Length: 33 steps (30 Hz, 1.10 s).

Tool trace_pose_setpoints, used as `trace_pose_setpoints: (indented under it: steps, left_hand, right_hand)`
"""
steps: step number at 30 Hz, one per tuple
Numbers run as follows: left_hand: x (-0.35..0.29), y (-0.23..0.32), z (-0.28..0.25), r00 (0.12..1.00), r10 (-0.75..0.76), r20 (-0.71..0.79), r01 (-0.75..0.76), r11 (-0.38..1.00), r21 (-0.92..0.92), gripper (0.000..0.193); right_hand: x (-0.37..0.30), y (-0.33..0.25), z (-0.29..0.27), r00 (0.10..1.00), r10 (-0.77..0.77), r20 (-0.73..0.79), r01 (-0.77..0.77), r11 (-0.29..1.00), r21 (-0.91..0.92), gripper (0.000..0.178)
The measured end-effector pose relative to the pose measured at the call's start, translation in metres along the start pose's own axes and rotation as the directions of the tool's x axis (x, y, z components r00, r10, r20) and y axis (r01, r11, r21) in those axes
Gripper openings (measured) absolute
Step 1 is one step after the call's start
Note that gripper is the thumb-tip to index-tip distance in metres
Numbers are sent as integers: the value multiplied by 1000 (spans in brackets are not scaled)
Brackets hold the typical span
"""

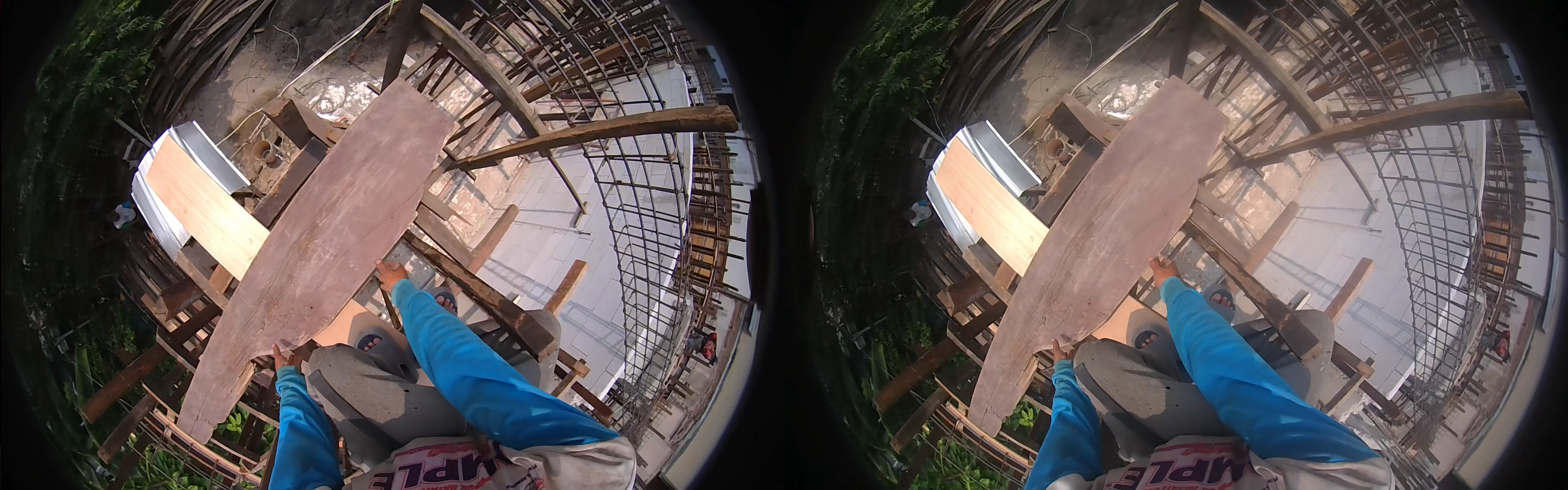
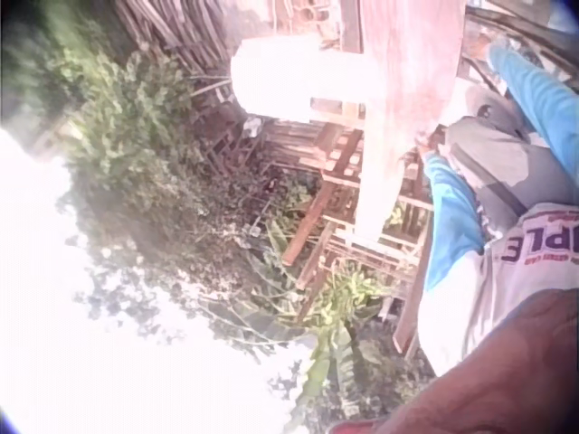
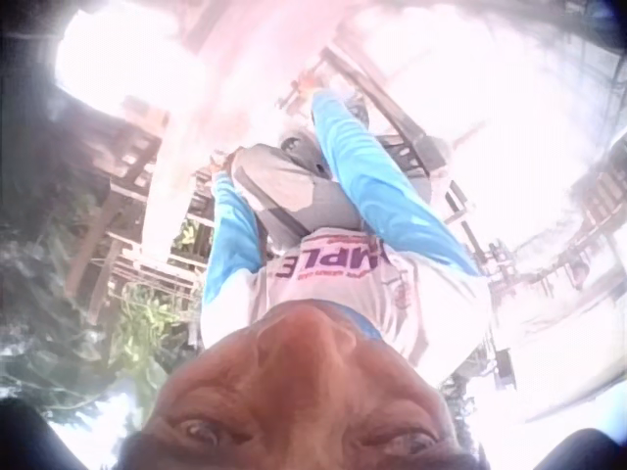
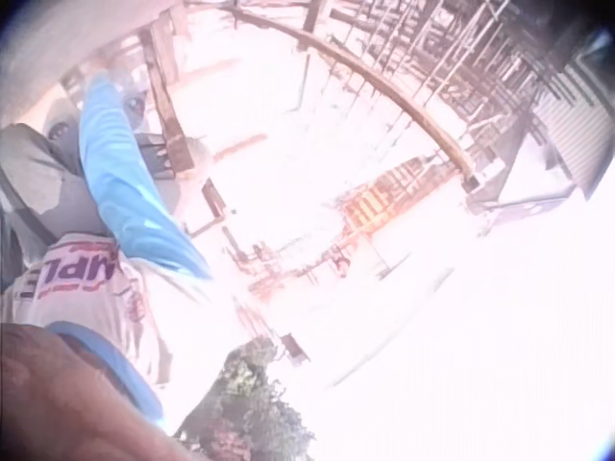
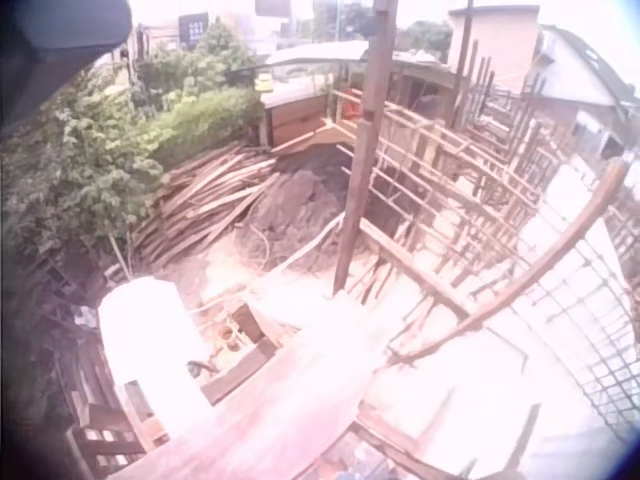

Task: The person hammers a nail into a wooden plank, retrieves more nails from a bucket, and then moves a long wooden beam to position it across a metal rebar structure.

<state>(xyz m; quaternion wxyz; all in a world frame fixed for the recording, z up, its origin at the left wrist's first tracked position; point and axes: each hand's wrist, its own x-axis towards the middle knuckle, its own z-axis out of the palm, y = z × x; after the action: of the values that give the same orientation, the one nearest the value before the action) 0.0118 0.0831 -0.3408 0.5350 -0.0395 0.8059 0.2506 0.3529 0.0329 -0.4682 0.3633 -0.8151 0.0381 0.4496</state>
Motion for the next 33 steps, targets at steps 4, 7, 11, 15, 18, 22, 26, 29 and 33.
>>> trace_pose_setpoints:
  steps: [4, 7, 11, 15, 18, 22, 26, 29, 33]
  left_hand:
    - [69, 6, -59, 995, 65, 82, -29, 923, -383, 85]
    - [76, 3, -40, 995, 97, -36, -104, 912, -396, 80]
    - [82, -1, -53, 982, 189, 14, -182, 961, -210, 78]
    - [69, 5, -76, 947, 232, 223, -198, 966, -168, 77]
    - [77, -6, -64, 898, 256, 358, -207, 964, -170, 75]
    - [86, -29, -14, 913, 304, 273, -244, 942, -232, 63]
    - [74, -42, -9, 928, 274, 254, -214, 947, -238, 60]
    - [56, -55, -8, 930, 219, 297, -167, 967, -191, 58]
    - [38, -59, -18, 928, 164, 335, -126, 983, -130, 55]
  right_hand:
    - [-33, -52, 51, 989, 93, 114, -78, 989, -126, 71]
    - [-21, -39, 49, 929, 256, 268, -314, 928, 201, 87]
    - [-34, -44, 41, 914, 208, 349, -332, 878, 346, 100]
    - [-63, -84, 40, 985, 111, 133, -144, 949, 281, 77]
    - [-39, -98, 20, 999, 22, 39, -29, 981, 194, 73]
    - [36, -101, -24, 962, -227, -153, 263, 919, 294, 73]
    - [63, -114, -56, 986, -150, -74, 166, 918, 359, 76]
    - [95, -83, -76, 975, -119, -189, 171, 941, 291, 76]
    - [98, -72, -72, 986, -131, -108, 166, 878, 449, 80]
